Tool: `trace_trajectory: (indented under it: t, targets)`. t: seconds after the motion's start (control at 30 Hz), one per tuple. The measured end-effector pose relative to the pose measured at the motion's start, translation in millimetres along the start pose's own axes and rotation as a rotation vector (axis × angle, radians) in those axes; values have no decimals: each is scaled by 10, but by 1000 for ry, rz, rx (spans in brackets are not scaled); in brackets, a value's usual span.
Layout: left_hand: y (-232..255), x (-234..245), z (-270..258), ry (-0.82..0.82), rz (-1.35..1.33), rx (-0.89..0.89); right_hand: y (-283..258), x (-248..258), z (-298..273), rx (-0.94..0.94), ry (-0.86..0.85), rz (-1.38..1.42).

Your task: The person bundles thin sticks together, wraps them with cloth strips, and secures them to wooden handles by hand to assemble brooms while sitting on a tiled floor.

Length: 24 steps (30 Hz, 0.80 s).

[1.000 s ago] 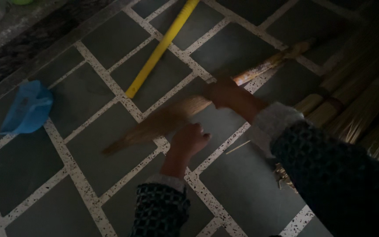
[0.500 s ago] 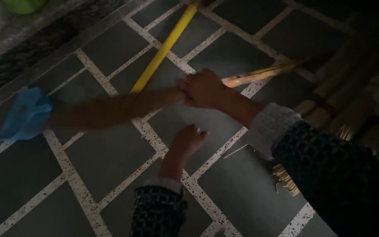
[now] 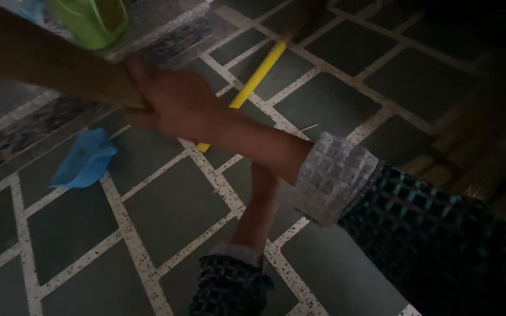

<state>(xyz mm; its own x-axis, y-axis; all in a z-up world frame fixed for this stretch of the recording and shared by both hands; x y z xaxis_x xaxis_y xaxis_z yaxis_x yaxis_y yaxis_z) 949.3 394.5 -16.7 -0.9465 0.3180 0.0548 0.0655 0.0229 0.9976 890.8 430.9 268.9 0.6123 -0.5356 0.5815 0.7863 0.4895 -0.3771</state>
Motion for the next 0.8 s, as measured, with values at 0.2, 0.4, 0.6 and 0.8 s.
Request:
trace_trajectory:
  t: [0.2,0.4,0.6,0.8]
  targets:
    - [383,170,-277,33,-316,81,295,-16,-189,-241,-227,95]
    - [584,605,-230,255,-419,199,834,-232,-722,-392,-539,130]
    - [868,1066,-525,431,-257,237,990,-729,-916,-426,-504,318]
    - [1096,1576,-780,403,2,293,868,-1084,-1054,-586,-590,455]
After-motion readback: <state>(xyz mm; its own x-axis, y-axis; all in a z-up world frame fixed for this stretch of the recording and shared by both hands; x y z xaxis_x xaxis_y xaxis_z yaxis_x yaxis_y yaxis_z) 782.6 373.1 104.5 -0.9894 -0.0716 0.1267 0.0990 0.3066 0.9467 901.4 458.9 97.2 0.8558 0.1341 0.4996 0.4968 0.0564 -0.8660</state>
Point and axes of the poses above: each hand's wrist, its own z-axis towards the middle knuckle, its own x-axis out of the back of the hand, y = z × x, the point moved 6 cm from there along z, towards the middle knuckle, and after that the axes turned 7 degrees about y, right-handed, at the moved point
